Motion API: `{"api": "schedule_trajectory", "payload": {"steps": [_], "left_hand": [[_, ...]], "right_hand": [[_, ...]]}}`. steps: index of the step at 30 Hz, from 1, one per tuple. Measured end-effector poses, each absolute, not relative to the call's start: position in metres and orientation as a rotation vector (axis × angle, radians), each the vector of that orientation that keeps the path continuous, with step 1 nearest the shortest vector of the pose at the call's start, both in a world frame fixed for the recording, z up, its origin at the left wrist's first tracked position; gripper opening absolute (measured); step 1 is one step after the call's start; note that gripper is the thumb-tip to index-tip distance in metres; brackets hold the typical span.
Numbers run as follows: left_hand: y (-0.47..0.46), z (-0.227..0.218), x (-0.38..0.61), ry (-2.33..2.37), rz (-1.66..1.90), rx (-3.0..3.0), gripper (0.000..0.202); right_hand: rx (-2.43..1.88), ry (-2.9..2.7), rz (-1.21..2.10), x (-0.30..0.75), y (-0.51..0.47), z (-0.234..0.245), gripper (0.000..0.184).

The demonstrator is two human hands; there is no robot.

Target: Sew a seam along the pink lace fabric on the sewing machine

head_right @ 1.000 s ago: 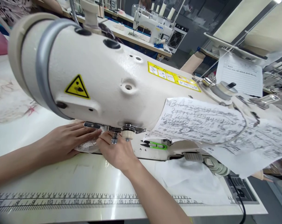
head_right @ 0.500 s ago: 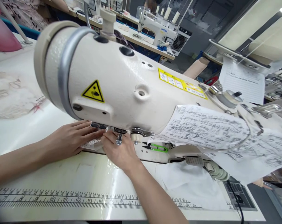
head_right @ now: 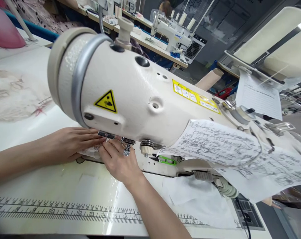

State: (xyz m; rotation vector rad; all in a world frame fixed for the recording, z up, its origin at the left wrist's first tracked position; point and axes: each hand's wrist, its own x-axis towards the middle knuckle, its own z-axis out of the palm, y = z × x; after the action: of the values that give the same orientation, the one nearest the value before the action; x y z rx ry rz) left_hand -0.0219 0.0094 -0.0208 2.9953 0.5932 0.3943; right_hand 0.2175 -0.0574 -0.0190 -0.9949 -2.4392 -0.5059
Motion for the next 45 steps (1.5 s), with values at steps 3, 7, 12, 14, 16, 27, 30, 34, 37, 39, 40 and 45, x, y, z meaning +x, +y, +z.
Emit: {"api": "schedule_trajectory", "payload": {"steps": [3,7,12,14,16,27,30,34,37,39,40,45], "left_hand": [[0.01,-0.021,-0.022,0.605,0.417,2.987,0.057],[0.009,-0.023,-0.022,0.627,0.451,2.993,0.062],[0.004,-0.027,-0.02,0.662,0.459,3.015,0.058],[0.003,-0.029,-0.02,0.676,0.474,3.017,0.059],[0.002,-0.03,-0.02,0.71,0.502,3.006,0.059],[-0.013,-0.044,-0.009,0.87,0.648,3.15,0.05],[-0.015,-0.038,-0.007,0.817,0.61,3.167,0.049],[-0.018,-0.032,-0.007,0.832,0.637,3.16,0.047],[-0.021,-0.036,-0.005,0.863,0.703,3.173,0.048],[-0.022,-0.039,-0.004,0.858,0.711,3.158,0.049],[-0.023,-0.041,-0.004,0.865,0.716,3.146,0.049],[-0.025,-0.041,-0.003,0.916,0.731,3.106,0.049]], "right_hand": [[-1.015,-2.42,-0.48,0.213,-0.058,-0.019,0.024],[-1.073,-2.415,-0.441,0.21,-0.06,-0.019,0.022],[-1.03,-2.398,-0.461,0.21,-0.059,-0.018,0.029],[-0.993,-2.397,-0.482,0.211,-0.058,-0.018,0.029],[-0.97,-2.398,-0.486,0.211,-0.058,-0.018,0.027],[-1.004,-2.429,-0.429,0.216,-0.06,-0.019,0.024],[-1.04,-2.439,-0.428,0.218,-0.06,-0.018,0.024],[-1.091,-2.463,-0.442,0.22,-0.062,-0.016,0.023],[-1.091,-2.467,-0.467,0.222,-0.062,-0.014,0.021],[-1.08,-2.46,-0.479,0.223,-0.062,-0.013,0.02],[-1.078,-2.452,-0.48,0.223,-0.062,-0.013,0.02],[-1.102,-2.429,-0.468,0.226,-0.062,-0.015,0.022]]}}
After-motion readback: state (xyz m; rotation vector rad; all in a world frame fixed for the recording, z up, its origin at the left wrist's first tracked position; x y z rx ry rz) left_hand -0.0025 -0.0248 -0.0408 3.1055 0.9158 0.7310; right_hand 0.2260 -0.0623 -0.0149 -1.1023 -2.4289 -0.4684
